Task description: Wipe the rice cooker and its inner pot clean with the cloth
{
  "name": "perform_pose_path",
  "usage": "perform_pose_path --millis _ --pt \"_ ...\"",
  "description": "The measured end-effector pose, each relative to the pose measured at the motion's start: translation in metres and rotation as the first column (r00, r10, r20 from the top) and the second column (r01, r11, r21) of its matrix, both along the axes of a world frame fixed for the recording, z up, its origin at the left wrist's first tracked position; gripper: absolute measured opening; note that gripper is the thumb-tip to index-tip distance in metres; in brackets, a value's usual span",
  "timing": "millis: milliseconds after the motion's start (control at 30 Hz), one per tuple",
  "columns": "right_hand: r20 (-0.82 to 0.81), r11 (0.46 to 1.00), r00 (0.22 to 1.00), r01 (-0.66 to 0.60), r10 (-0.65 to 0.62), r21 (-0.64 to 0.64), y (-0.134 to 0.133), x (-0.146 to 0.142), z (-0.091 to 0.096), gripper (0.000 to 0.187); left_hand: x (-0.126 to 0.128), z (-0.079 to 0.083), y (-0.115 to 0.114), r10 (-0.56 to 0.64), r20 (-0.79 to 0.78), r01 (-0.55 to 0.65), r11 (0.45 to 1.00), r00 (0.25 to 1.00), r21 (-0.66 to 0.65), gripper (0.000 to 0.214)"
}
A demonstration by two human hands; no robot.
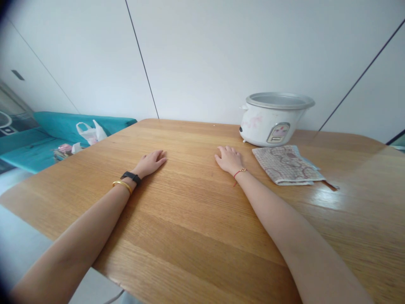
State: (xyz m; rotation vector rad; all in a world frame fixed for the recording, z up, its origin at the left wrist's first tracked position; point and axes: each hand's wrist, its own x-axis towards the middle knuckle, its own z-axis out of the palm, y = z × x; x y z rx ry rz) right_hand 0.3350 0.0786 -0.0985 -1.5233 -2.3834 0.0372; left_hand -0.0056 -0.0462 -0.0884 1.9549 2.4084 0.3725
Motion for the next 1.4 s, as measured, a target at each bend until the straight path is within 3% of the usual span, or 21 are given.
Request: perform_pose_path --millis 133,433,500,600,667,867,1100,1167,1267,1400 --pt "0.001 1.0 1.0 0.001 -0.001 -0.009 0.0012 0.0 -0.001 0.042 0.0011 -0.0006 0.0001 0.028 0.024 -0.028 1.0 0.999 -0.005 0.067" --pt "-0.088 0.999 0.995 0.04 -0.041 -0.006 0.001 -0.0011 -0.0007 0.078 0.0 0.0004 -0.0007 -0.026 -0.005 0.026 1.0 1.0 0.001 0.049" --pt "-0.069 0.999 0.997 0.034 -0.034 -0.001 0.0007 -0.001 -0.0002 0.07 0.0006 -0.0002 -0.0005 -0.008 0.005 0.008 1.0 1.0 0.0 0.055" --pt "0.0 1.0 1.0 0.004 -0.004 -0.007 -0.0001 -0.0006 0.0007 0.043 0.0018 -0.0002 -0.0002 0.035 0.025 -0.035 0.999 0.999 -0.006 0.066" --pt "0.015 1.0 1.0 0.0 0.0 -0.004 -0.0006 -0.0004 0.0011 0.041 0.0024 0.0006 -0.0004 0.041 0.022 -0.041 0.999 0.999 -0.009 0.066" --pt "-0.021 1.0 1.0 0.001 -0.001 0.005 -0.0004 -0.0006 0.0 0.055 0.0027 0.0027 -0.0014 -0.024 -0.019 0.024 1.0 1.0 -0.012 0.05" --pt "-0.1 0.999 0.994 0.041 -0.042 -0.009 0.0012 -0.0011 0.0002 0.083 0.0041 0.0014 -0.001 0.043 0.075 -0.043 0.999 0.996 -0.007 0.079" --pt "-0.08 1.0 0.996 0.029 -0.029 -0.009 0.0009 -0.0006 0.001 0.075 0.0039 0.0012 -0.0011 0.041 0.087 -0.041 0.999 0.995 -0.002 0.083" --pt "-0.009 1.0 1.0 -0.007 0.006 -0.023 0.0001 -0.0004 -0.001 0.047 0.0031 0.0009 -0.0011 0.041 0.091 -0.041 0.999 0.995 0.004 0.084" --pt "-0.07 0.997 0.997 0.018 -0.013 0.077 0.0029 -0.0011 -0.0038 0.055 0.0024 0.0014 -0.001 0.005 0.02 -0.005 1.0 1.0 -0.011 0.06"
